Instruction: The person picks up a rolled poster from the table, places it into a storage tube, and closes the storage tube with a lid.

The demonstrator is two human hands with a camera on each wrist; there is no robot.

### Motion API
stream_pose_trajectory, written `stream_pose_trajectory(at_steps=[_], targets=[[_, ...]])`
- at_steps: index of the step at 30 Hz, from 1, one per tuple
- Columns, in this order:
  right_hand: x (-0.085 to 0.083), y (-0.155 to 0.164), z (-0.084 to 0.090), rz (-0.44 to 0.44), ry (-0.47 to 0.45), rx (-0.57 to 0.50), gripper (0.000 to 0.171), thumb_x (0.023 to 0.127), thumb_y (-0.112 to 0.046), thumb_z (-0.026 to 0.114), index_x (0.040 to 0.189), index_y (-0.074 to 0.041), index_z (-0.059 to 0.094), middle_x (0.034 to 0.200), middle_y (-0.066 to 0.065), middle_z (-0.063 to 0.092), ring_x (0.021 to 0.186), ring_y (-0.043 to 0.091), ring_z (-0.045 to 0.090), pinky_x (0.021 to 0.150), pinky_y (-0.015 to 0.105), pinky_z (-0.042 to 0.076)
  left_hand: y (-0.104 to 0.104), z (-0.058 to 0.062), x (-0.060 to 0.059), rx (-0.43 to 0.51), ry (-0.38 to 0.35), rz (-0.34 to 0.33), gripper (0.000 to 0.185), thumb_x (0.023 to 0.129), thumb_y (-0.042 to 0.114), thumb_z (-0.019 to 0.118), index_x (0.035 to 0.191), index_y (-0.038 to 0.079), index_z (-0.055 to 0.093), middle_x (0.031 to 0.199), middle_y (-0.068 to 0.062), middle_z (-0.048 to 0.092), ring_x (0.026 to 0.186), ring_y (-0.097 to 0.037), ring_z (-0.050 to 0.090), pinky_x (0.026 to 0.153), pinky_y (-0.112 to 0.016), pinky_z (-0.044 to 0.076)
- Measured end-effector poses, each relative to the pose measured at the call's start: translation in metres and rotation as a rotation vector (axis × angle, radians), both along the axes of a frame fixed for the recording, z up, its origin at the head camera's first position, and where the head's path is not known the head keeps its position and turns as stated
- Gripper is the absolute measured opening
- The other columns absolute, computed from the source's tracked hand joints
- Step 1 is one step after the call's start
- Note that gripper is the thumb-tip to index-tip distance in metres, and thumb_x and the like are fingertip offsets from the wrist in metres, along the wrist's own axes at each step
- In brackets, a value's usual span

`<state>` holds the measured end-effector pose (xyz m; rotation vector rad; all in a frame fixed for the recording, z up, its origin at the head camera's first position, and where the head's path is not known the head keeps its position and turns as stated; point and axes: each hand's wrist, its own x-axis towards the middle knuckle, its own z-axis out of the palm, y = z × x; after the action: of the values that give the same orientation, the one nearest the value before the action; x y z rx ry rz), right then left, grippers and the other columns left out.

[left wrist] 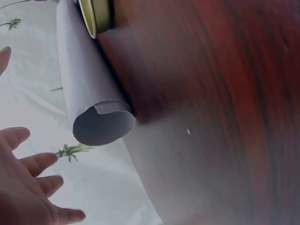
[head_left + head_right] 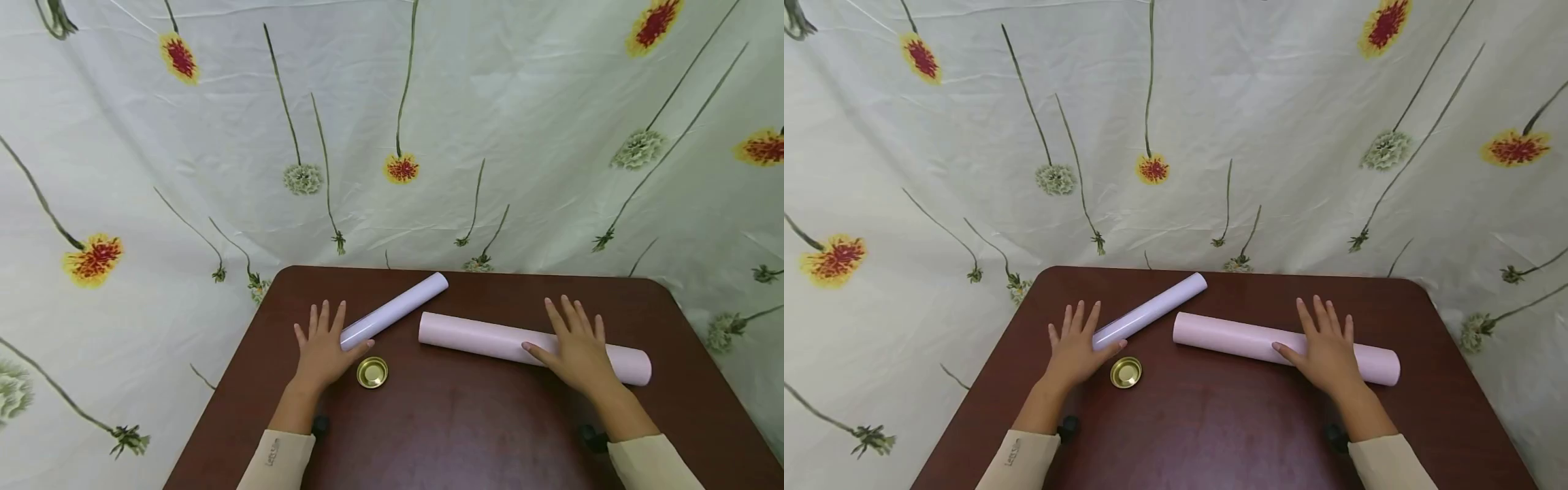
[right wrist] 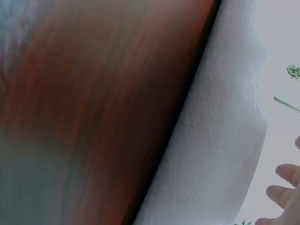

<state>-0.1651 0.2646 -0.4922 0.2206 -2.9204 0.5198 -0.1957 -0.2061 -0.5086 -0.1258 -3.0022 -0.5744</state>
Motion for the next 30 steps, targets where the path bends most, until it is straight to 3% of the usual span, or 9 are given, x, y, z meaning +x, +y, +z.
stream_pose_trajectory(at_steps=[7, 13, 20, 24, 30], targets=[[-0.001, -0.008, -0.01, 0.09, 0.125, -0.042, 0.093, 0.086, -0.053, 0.074, 0.16, -0.015, 0.031, 0.159, 0.025, 0.033, 0.147, 0.046, 0.028, 0.115, 0.069, 0.018, 0.001, -0.001, -0.001, 0.066, 0.08, -0.011, 0.092, 0.087, 0.052, 0.073, 0.159, 0.013, 0.032, 0.162, -0.021, 0.034, 0.153, -0.043, 0.023, 0.116, -0.072, 0.022], [0.0, -0.015, -0.018, 0.166, 0.238, -0.06, 0.081, 0.078, -0.037, 0.086, 0.145, -0.006, 0.052, 0.134, 0.022, 0.055, 0.126, 0.043, 0.048, 0.104, 0.067, 0.033, 0.002, -0.005, -0.003, 0.086, 0.036, -0.008, 0.084, 0.089, 0.041, 0.075, 0.156, 0.009, 0.037, 0.152, -0.022, 0.047, 0.142, -0.042, 0.041, 0.11, -0.066, 0.036], [-0.003, -0.02, -0.024, 0.195, 0.218, -0.037, 0.077, 0.079, -0.037, 0.085, 0.141, -0.005, 0.055, 0.125, 0.021, 0.06, 0.12, 0.042, 0.054, 0.102, 0.066, 0.037, 0.005, -0.006, -0.005, 0.061, 0.0, -0.028, 0.068, 0.089, 0.037, 0.076, 0.144, 0.006, 0.054, 0.14, -0.02, 0.058, 0.129, -0.041, 0.054, 0.103, -0.061, 0.043], [-0.004, -0.022, -0.025, 0.21, 0.193, -0.026, 0.077, 0.079, -0.036, 0.085, 0.143, -0.006, 0.054, 0.125, 0.021, 0.06, 0.119, 0.041, 0.055, 0.102, 0.066, 0.038, 0.004, -0.008, -0.006, 0.045, -0.039, -0.024, 0.071, 0.089, 0.035, 0.076, 0.149, 0.007, 0.049, 0.143, -0.021, 0.056, 0.13, -0.043, 0.053, 0.105, -0.061, 0.043], [-0.008, -0.024, -0.028, 0.198, 0.086, 0.005, 0.08, 0.08, -0.039, 0.084, 0.145, -0.005, 0.051, 0.126, 0.023, 0.06, 0.118, 0.042, 0.057, 0.102, 0.067, 0.039, 0.003, -0.012, -0.009, 0.053, -0.079, -0.017, 0.072, 0.089, 0.031, 0.077, 0.149, 0.007, 0.048, 0.142, -0.022, 0.056, 0.129, -0.043, 0.055, 0.103, -0.06, 0.046]])
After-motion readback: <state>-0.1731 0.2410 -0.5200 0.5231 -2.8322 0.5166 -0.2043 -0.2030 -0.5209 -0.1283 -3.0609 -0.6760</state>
